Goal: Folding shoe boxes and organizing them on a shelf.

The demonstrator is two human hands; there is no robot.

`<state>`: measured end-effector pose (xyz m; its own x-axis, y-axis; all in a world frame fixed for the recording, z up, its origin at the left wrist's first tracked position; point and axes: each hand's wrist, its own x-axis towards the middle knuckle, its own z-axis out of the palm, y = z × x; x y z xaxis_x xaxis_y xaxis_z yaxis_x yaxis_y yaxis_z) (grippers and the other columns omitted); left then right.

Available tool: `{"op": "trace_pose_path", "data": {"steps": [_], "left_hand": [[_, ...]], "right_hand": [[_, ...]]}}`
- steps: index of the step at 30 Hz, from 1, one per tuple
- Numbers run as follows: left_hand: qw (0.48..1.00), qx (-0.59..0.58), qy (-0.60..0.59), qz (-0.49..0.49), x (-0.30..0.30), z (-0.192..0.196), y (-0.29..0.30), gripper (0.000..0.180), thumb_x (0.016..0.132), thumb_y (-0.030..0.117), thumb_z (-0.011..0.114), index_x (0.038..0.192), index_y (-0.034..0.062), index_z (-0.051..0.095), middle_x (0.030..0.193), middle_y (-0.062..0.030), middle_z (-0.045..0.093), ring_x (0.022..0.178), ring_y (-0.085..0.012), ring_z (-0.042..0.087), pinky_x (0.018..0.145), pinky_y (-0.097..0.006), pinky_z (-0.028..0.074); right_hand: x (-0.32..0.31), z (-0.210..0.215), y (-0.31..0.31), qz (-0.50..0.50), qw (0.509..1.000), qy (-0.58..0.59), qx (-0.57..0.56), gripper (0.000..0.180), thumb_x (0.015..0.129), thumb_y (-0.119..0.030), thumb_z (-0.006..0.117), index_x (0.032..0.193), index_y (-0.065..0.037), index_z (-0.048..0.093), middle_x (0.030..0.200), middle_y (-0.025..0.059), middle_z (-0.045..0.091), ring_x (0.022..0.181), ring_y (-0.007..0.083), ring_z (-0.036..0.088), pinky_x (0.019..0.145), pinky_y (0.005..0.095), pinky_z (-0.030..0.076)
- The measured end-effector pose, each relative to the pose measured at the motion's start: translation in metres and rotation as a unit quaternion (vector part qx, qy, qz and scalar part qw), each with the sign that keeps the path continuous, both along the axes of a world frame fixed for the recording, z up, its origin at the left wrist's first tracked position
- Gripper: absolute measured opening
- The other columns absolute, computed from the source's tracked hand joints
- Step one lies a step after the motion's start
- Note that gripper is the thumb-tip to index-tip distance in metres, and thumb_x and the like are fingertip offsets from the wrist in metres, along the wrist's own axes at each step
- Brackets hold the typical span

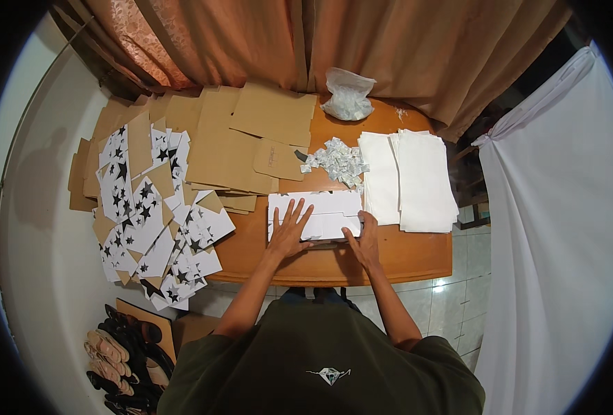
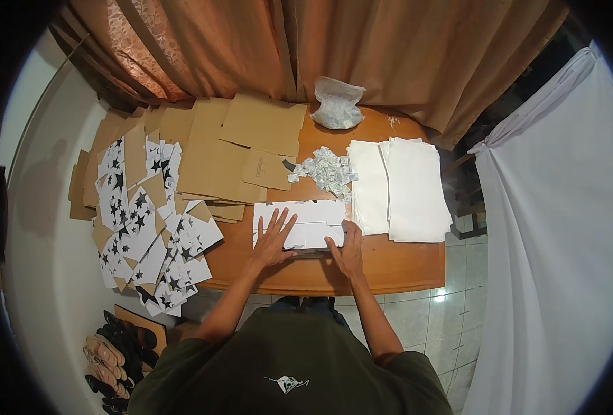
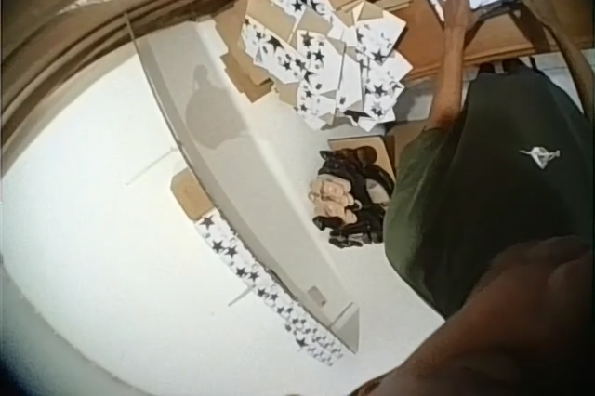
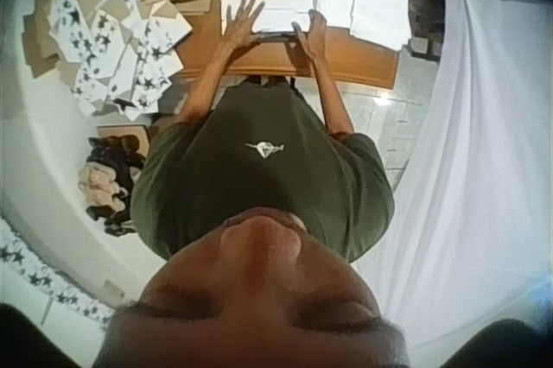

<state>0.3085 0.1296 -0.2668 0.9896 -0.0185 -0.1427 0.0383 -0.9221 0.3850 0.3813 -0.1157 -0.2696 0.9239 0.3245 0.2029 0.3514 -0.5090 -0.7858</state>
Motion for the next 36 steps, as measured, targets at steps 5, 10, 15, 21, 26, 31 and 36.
{"op": "trace_pose_path", "data": {"steps": [5,10,15,21,26,31,36], "left_hand": [[0.999,-0.021,0.019,0.017,-0.001,0.027,-0.011,0.116,0.075,0.057,0.082,0.164,0.0226,0.016,0.170,-0.0150,0.006,0.157,-0.0353,-0.001,0.122,-0.063,-0.002],[0.962,-0.038,-0.241,0.123,-0.001,0.007,-0.009,0.078,0.084,0.048,0.077,0.144,0.0073,0.049,0.146,-0.0206,0.040,0.137,-0.0367,0.036,0.111,-0.058,0.022],[0.969,-0.070,-0.204,0.118,-0.007,0.017,-0.008,0.057,0.088,0.043,0.073,0.128,0.0040,0.060,0.127,-0.0152,0.052,0.127,-0.0322,0.042,0.103,-0.053,0.027],[0.964,-0.049,-0.256,0.054,-0.011,0.024,-0.007,0.057,0.083,0.044,0.078,0.126,0.0096,0.063,0.122,-0.0093,0.056,0.120,-0.0274,0.048,0.099,-0.049,0.029],[0.967,-0.062,-0.246,0.029,-0.022,0.025,-0.005,0.048,0.081,0.036,0.082,0.117,0.0091,0.065,0.112,-0.0083,0.056,0.109,-0.0248,0.052,0.096,-0.046,0.031],[0.951,-0.089,-0.296,0.013,-0.019,0.035,-0.011,0.033,0.083,0.031,0.081,0.105,0.0088,0.068,0.101,-0.0075,0.058,0.101,-0.0237,0.054,0.092,-0.044,0.033],[0.933,-0.092,-0.348,0.018,-0.026,0.031,-0.014,0.020,0.086,0.026,0.078,0.091,0.0077,0.070,0.088,-0.0054,0.058,0.091,-0.0235,0.056,0.086,-0.041,0.037]], "right_hand": [[-0.007,-0.004,0.001,-0.020,0.997,-0.032,-0.060,0.050,0.092,-0.032,0.074,0.126,0.000,0.056,0.135,0.0279,0.046,0.123,0.0445,0.048,0.104,0.0503,0.042],[-0.010,0.004,0.005,-0.037,0.997,-0.047,-0.050,0.046,0.091,-0.030,0.074,0.123,0.000,0.058,0.138,0.0276,0.044,0.126,0.0445,0.044,0.105,0.0531,0.038],[-0.005,0.003,0.002,0.031,0.997,-0.067,-0.002,0.035,0.091,-0.027,0.073,0.116,-0.005,0.064,0.138,0.0248,0.044,0.129,0.0401,0.038,0.108,0.0521,0.032],[0.002,0.006,-0.005,0.043,0.999,-0.015,-0.002,0.026,0.098,-0.029,0.061,0.115,-0.010,0.069,0.127,0.0200,0.046,0.120,0.0363,0.041,0.105,0.0486,0.032],[0.015,0.025,-0.005,0.042,0.993,0.014,-0.110,0.040,0.104,-0.043,0.046,0.126,-0.019,0.070,0.122,0.0201,0.047,0.111,0.0345,0.042,0.100,0.0451,0.032],[0.030,0.013,-0.011,0.095,0.986,0.036,-0.134,0.045,0.104,-0.050,0.044,0.124,-0.022,0.072,0.128,0.0256,0.046,0.119,0.0404,0.042,0.102,0.0507,0.035],[0.029,0.017,-0.004,0.095,0.976,0.039,-0.193,0.046,0.104,-0.051,0.045,0.123,-0.019,0.072,0.136,0.0294,0.043,0.126,0.0452,0.039,0.106,0.0532,0.035]]}}
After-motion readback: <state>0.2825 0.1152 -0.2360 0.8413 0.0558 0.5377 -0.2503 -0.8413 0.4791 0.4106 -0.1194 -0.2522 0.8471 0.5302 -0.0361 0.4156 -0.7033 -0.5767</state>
